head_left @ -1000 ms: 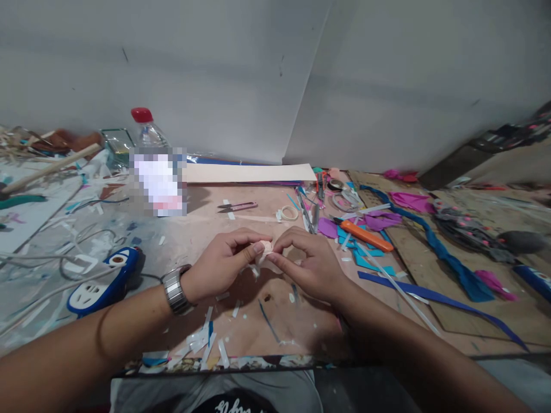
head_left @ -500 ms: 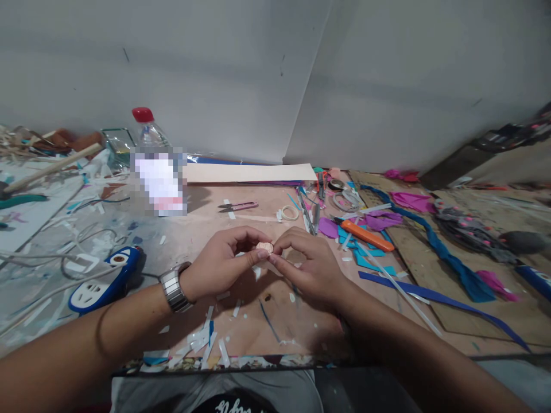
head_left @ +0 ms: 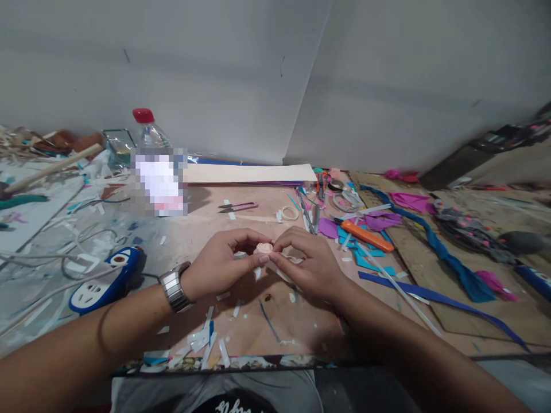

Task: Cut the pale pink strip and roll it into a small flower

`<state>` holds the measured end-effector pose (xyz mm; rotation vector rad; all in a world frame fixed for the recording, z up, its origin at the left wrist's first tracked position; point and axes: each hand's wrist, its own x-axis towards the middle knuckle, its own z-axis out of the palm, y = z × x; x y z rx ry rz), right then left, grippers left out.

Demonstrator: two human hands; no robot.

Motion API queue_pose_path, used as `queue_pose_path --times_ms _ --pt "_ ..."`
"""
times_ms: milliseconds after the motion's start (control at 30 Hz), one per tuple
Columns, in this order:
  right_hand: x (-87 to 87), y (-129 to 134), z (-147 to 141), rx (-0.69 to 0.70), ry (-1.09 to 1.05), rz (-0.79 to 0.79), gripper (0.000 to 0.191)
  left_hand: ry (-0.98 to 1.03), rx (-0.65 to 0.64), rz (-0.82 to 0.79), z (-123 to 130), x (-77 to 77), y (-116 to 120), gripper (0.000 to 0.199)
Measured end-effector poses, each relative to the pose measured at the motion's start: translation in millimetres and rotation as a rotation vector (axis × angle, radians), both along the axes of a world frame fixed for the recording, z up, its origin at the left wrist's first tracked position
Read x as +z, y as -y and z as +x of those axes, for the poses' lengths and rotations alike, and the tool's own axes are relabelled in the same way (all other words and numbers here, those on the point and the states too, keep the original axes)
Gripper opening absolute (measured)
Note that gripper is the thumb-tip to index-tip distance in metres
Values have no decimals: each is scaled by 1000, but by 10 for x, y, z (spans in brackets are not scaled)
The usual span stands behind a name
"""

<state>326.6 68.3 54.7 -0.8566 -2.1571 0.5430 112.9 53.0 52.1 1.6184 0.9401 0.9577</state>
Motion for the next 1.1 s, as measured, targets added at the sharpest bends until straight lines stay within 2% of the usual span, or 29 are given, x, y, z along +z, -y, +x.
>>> queue_pose_path --times_ms 300,633,833,1100 --pt "19 -9 6 27 -9 5 10 169 9 -155 4 -56 -34 20" --pt "23 -20 8 -9 13 8 15 126 -45 -108 5 -22 -32 23" --pt "18 -14 1 -16 14 28 16 36 -63 -5 -7 -25 -2 24" --pt "-3 -28 18 0 34 45 20 -5 -85 48 -13 -13 6 25"
